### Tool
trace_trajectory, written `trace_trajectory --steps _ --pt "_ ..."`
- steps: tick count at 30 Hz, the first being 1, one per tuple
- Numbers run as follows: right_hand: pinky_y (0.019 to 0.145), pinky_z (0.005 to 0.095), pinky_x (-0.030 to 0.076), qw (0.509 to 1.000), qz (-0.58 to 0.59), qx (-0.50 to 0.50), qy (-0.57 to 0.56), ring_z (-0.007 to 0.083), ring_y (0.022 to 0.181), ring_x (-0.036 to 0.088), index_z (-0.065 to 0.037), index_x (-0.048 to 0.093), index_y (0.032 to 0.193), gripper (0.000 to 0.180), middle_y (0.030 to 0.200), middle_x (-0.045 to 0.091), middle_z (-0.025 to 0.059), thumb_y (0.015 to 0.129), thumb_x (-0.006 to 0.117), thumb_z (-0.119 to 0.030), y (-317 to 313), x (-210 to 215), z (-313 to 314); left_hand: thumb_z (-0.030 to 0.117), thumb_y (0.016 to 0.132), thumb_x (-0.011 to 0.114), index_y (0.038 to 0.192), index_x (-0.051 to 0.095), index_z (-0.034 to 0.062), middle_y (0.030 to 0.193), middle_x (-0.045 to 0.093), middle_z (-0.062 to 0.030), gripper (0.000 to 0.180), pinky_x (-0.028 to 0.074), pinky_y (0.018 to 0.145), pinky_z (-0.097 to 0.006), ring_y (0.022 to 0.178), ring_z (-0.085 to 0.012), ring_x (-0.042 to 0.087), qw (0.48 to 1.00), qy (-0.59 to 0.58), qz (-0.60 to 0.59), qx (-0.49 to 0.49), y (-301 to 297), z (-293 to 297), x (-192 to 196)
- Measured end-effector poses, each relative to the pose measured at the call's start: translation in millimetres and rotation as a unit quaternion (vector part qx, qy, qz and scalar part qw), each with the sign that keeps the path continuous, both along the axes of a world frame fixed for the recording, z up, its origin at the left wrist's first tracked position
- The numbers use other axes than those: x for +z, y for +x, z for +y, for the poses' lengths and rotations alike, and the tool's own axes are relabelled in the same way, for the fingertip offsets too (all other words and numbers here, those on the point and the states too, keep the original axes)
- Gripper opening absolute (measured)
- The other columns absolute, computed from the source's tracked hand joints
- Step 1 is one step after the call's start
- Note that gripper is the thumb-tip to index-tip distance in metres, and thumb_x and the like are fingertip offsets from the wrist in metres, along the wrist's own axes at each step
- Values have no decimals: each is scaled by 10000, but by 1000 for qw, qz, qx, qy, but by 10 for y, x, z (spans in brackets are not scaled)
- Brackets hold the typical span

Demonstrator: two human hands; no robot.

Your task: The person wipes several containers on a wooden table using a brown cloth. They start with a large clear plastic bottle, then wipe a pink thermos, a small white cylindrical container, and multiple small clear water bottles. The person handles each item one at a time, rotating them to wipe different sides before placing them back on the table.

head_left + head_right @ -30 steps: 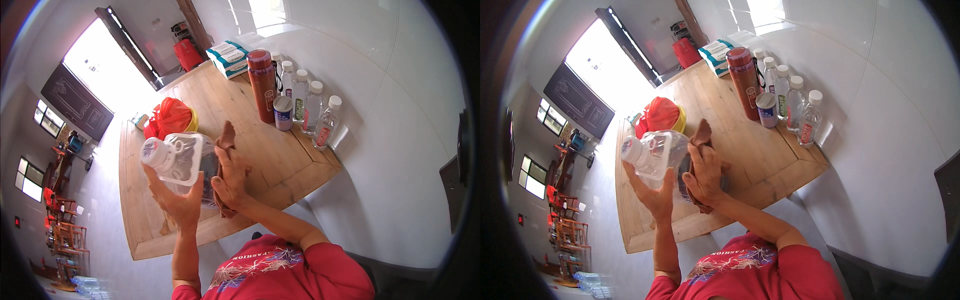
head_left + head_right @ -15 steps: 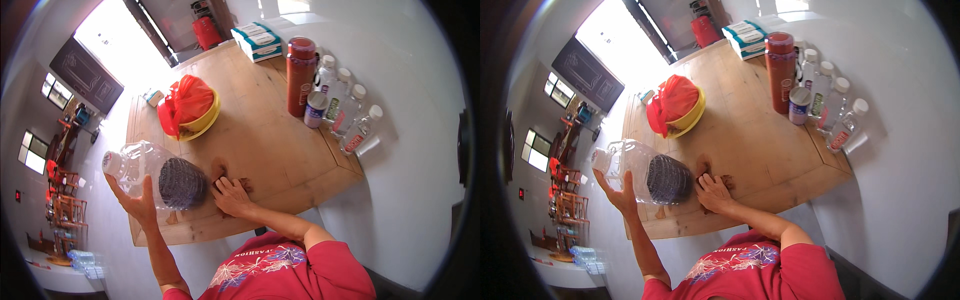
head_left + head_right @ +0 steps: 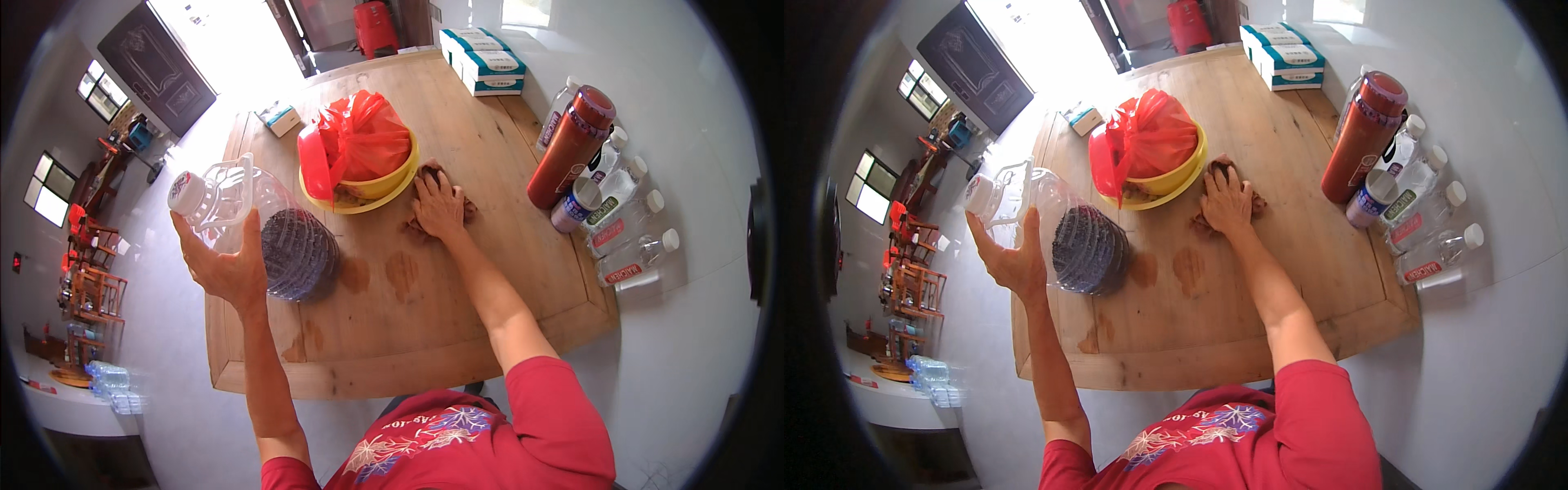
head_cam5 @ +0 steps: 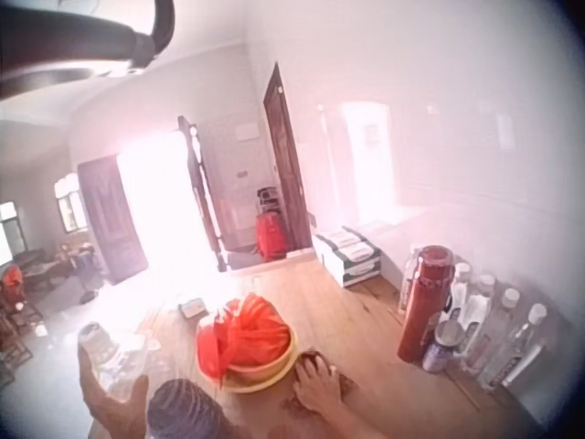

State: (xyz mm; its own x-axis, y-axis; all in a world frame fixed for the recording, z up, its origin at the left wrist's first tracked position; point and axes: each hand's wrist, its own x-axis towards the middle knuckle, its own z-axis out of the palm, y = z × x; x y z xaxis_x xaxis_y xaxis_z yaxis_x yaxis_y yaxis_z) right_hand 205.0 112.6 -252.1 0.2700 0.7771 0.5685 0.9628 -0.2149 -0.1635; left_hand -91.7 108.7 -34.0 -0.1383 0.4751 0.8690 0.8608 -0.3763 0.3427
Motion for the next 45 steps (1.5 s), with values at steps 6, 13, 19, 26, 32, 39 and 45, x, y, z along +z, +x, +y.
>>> trace_trajectory --steps 6,13,19,26,32,39,45 --pt "958 523 334 998 -3 -3 -65 265 1329 344 -158 479 1338 564 1392 452 49 833 540 -400 16 60 102 456 726 771 1396 381 27 1323 503 -222 886 404 991 -447 1198 -378 502 999 28 25 26 -6 255 -40" --pt "991 496 313 990 17 -85 -112 258 1339 343 -148 478 1348 550 1423 435 53 871 517 -418 442 96 -722 523 724 745 1403 384 65 1323 523 -172 895 398 995 -471 1200 -349 512 998 26 33 55 -23 311 -71" --pt "997 506 314 979 15 -169 -113 261 1315 375 -130 486 1340 539 1394 463 59 874 534 -396 689 112 -1794 473 699 784 1393 402 72 1326 525 -154 888 387 1006 -480 1199 -323 519 998 60 23 27 -43 354 -83" --pt "971 488 329 965 -10 -231 -124 254 1306 357 -146 429 1376 528 1378 447 51 902 509 -364 675 125 -2898 482 738 747 1416 379 86 1349 507 -148 867 396 1011 -447 1224 -329 493 996 80 26 -6 -101 318 -73" --pt "941 474 347 950 -13 -290 -116 260 1278 387 -145 445 1359 522 1337 474 55 888 527 -355 745 121 -3352 397 766 756 1412 342 39 1412 327 -204 846 236 1076 -504 1317 -353 315 972 227 36 -41 82 -74 27" --pt "928 469 351 980 -20 -142 -141 277 1248 426 -79 485 1315 607 1245 530 97 825 567 -428 496 389 -2831 126 740 744 1357 376 9 1348 432 -165 728 274 1081 -443 1270 -325 396 903 -40 -14 -428 1610 -710 -441" --pt "1037 451 268 987 37 73 -138 264 1329 344 -93 430 1383 694 1425 415 111 812 586 -454 650 359 -2341 171 667 815 1350 356 -25 1325 429 -198 846 327 1068 -403 1264 -320 404 787 -241 -104 -558 3178 -640 -703"
